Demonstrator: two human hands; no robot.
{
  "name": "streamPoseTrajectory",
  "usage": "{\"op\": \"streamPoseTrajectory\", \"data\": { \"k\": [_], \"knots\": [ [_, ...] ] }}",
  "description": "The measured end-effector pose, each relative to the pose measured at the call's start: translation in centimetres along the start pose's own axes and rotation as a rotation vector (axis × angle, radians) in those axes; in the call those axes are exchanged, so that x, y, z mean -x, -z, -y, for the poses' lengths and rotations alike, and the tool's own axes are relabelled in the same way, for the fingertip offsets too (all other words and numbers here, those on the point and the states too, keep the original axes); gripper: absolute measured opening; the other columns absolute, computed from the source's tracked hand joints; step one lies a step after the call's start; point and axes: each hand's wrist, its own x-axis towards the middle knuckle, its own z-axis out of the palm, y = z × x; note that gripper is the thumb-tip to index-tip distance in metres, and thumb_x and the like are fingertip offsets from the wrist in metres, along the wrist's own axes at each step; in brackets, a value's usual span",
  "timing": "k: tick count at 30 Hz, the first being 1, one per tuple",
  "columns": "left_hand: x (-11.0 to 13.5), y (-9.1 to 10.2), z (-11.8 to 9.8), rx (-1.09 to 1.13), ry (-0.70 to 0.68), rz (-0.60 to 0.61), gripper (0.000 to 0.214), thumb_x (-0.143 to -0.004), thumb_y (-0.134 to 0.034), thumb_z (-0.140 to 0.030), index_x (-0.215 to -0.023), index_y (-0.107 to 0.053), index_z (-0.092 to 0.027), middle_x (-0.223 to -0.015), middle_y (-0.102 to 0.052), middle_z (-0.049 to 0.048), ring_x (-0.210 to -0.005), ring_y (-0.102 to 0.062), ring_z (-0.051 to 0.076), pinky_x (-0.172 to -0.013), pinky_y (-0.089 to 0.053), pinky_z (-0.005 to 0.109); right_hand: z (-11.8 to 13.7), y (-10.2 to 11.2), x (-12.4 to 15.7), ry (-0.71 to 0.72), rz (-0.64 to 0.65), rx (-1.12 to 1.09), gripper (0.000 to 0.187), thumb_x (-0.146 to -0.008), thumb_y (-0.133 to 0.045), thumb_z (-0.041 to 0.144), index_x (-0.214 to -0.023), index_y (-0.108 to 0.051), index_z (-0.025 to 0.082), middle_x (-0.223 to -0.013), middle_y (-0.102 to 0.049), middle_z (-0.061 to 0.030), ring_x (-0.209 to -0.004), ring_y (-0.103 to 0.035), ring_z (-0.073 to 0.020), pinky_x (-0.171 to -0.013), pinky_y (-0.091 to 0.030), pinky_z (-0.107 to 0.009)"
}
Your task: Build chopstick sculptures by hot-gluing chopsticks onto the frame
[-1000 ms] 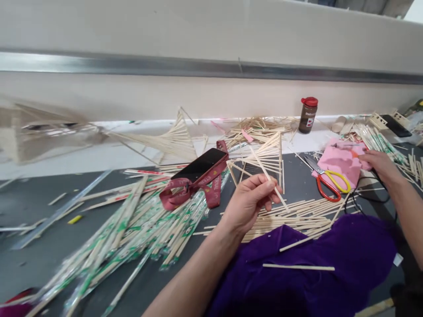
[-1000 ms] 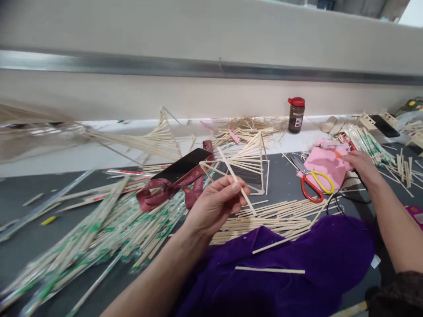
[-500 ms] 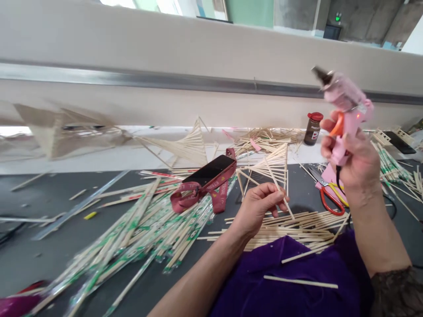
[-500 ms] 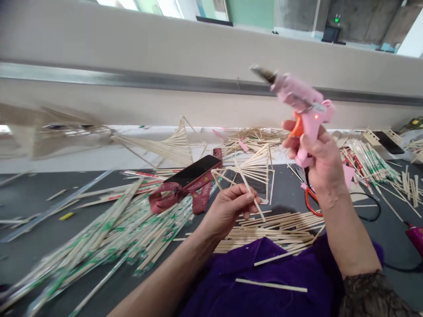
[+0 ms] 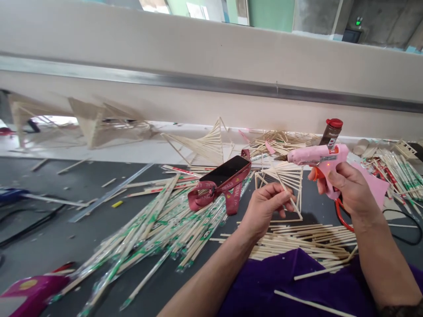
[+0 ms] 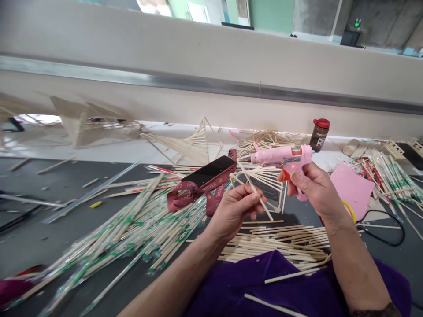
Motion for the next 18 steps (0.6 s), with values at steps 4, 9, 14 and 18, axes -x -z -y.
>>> {"op": "streamPoseTrajectory", "data": {
  "k": [4, 9, 14, 18],
  "knots": [
    [0.02, 0.01, 0.16, 0.005, 0.003, 0.005, 0.035, -0.06, -0.082, -0.039, -0.071, -0.062, -0.013, -0.068, -0.068, 0.0039, -0.05, -0.06, 0.01, -0.04, -0.041, 0.016, -0.18, -0.1, 0.06, -0.016, -0.068, 0.1, 0.022, -0.089, -0.06, 0.043, -0.093, -0.069, 0.023, -0.069, -0.064, -0.0017, -0.061, -0.056, -0.0138, -0.051, -0.039, -0.026],
    [-0.09, -0.04, 0.36, 0.027, -0.004, 0.016, 0.034, -0.06, -0.083, -0.038, -0.069, -0.061, -0.013, -0.067, -0.068, 0.0036, -0.05, -0.06, 0.01, -0.039, -0.04, 0.016, -0.44, 0.08, 0.21, -0.013, -0.089, 0.133, 0.022, -0.089, -0.061, 0.043, -0.095, -0.067, 0.023, -0.077, -0.067, -0.003, -0.061, -0.056, -0.0141, -0.049, -0.039, -0.027],
    [-0.11, -0.14, 0.53, 0.018, 0.006, 0.02, 0.036, -0.06, -0.083, -0.039, -0.069, -0.06, -0.013, -0.066, -0.068, 0.0032, -0.049, -0.06, 0.009, -0.039, -0.041, 0.015, -0.43, -0.1, 0.29, -0.006, -0.086, 0.12, 0.021, -0.09, -0.06, 0.042, -0.092, -0.064, 0.021, -0.08, -0.067, -0.0027, -0.06, -0.055, -0.0124, -0.052, -0.039, -0.027],
    [-0.03, -0.13, 0.64, 0.016, 0.003, 0.021, 0.036, -0.06, -0.083, -0.039, -0.069, -0.06, -0.013, -0.066, -0.068, 0.0029, -0.049, -0.061, 0.009, -0.039, -0.041, 0.015, -0.42, -0.22, 0.44, 0.003, -0.088, 0.119, 0.021, -0.091, -0.059, 0.041, -0.091, -0.064, 0.02, -0.079, -0.066, -0.0017, -0.06, -0.053, -0.0111, -0.053, -0.039, -0.027]
  ]
}}
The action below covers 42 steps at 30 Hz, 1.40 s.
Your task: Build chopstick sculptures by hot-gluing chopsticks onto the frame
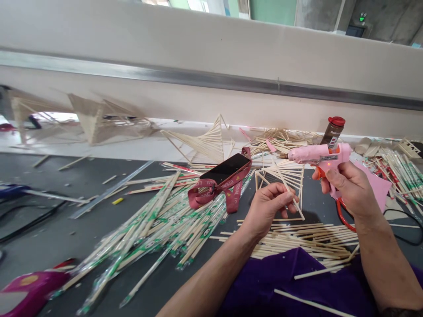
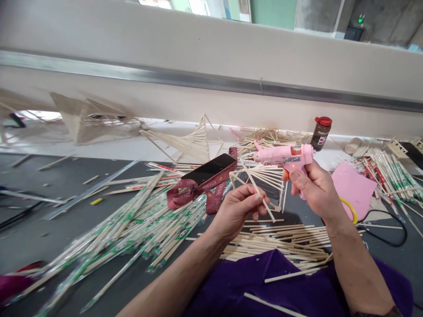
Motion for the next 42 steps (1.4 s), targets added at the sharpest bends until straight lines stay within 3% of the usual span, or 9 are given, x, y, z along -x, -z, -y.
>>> {"op": "streamPoseTrajectory", "data": {
  "k": [30, 42],
  "knots": [
    [0.04, -0.18, -0.14, -0.029, 0.004, 0.034, 0.034, -0.062, -0.082, -0.039, -0.07, -0.062, -0.013, -0.068, -0.068, 0.0025, -0.049, -0.06, 0.008, -0.039, -0.042, 0.015, -0.2, -0.52, 0.05, 0.006, -0.054, 0.114, 0.027, -0.091, -0.057, 0.046, -0.082, -0.057, 0.021, -0.063, -0.058, 0.0032, -0.052, -0.049, -0.0085, -0.05, -0.038, -0.025],
    [0.09, -0.28, -0.16, -0.047, 0.013, 0.012, 0.034, -0.061, -0.082, -0.04, -0.07, -0.063, -0.013, -0.067, -0.068, 0.0031, -0.049, -0.059, 0.009, -0.039, -0.042, 0.015, -0.32, -0.63, -0.13, 0.015, -0.037, 0.087, 0.025, -0.092, -0.056, 0.044, -0.086, -0.056, 0.02, -0.069, -0.058, 0.003, -0.052, -0.048, -0.0074, -0.049, -0.037, -0.024]
  ]
}}
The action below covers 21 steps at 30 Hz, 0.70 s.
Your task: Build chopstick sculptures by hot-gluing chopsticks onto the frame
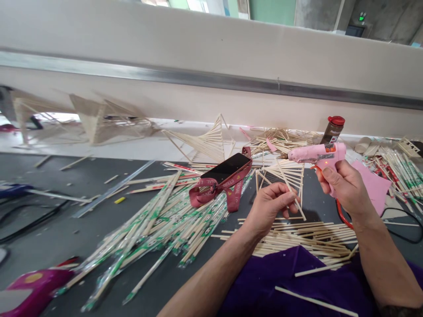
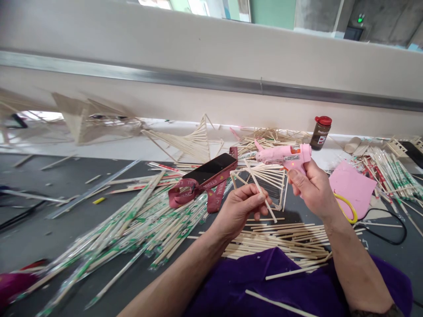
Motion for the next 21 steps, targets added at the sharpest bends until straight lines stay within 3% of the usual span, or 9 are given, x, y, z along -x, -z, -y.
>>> {"op": "streamPoseTrajectory", "data": {
  "k": [21],
  "knots": [
    [0.07, -0.01, -0.11, 0.004, 0.002, 0.011, 0.034, -0.061, -0.082, -0.04, -0.069, -0.062, -0.013, -0.067, -0.068, 0.003, -0.049, -0.059, 0.008, -0.039, -0.041, 0.015, 0.0, 0.01, 0.05, 0.02, -0.001, -0.017, 0.024, -0.092, -0.056, 0.043, -0.085, -0.055, 0.02, -0.067, -0.058, 0.0024, -0.053, -0.048, -0.0087, -0.05, -0.038, -0.025]
  ]
}}
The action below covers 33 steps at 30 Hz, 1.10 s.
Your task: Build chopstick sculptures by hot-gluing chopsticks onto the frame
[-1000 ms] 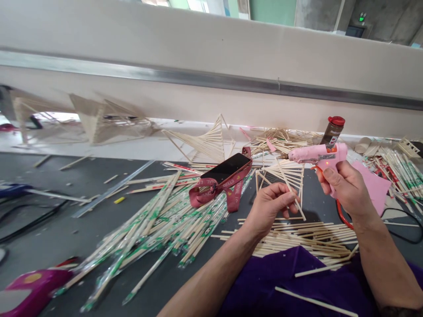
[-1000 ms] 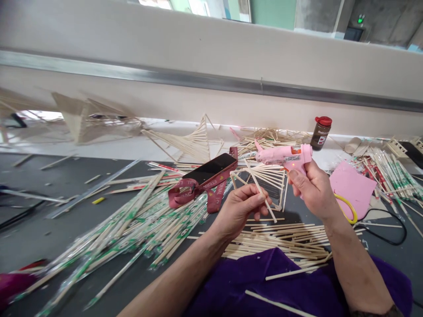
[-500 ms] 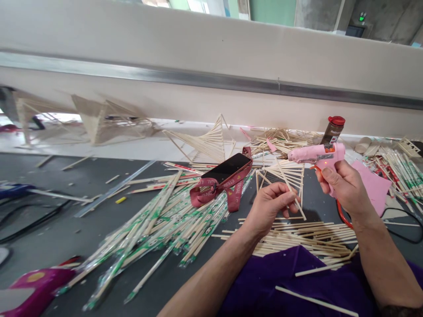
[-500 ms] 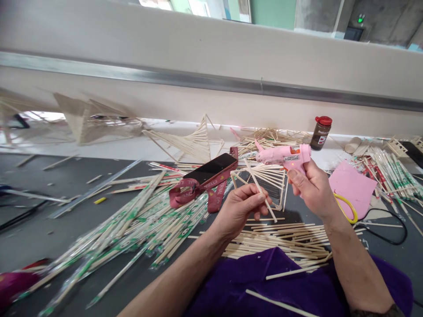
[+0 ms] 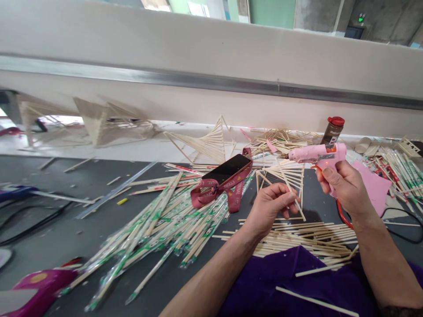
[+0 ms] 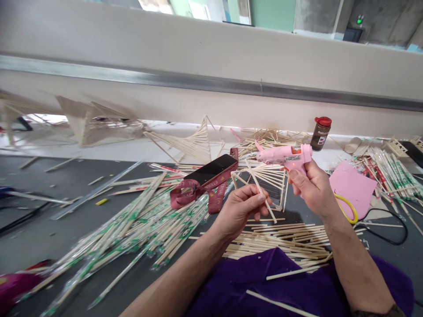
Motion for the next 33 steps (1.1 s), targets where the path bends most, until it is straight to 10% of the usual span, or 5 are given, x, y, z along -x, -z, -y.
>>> {"op": "streamPoseTrajectory", "data": {
  "k": [33],
  "knots": [
    [0.24, 0.08, -0.18, -0.03, 0.013, 0.015, 0.035, -0.06, -0.082, -0.041, -0.07, -0.063, -0.014, -0.065, -0.068, 0.003, -0.047, -0.059, 0.009, -0.039, -0.041, 0.016, -0.59, 0.47, -0.41, -0.065, -0.01, -0.05, 0.029, -0.089, -0.058, 0.047, -0.079, -0.057, 0.02, -0.065, -0.06, 0.0013, -0.052, -0.048, -0.0095, -0.048, -0.037, -0.025]
  ]
}}
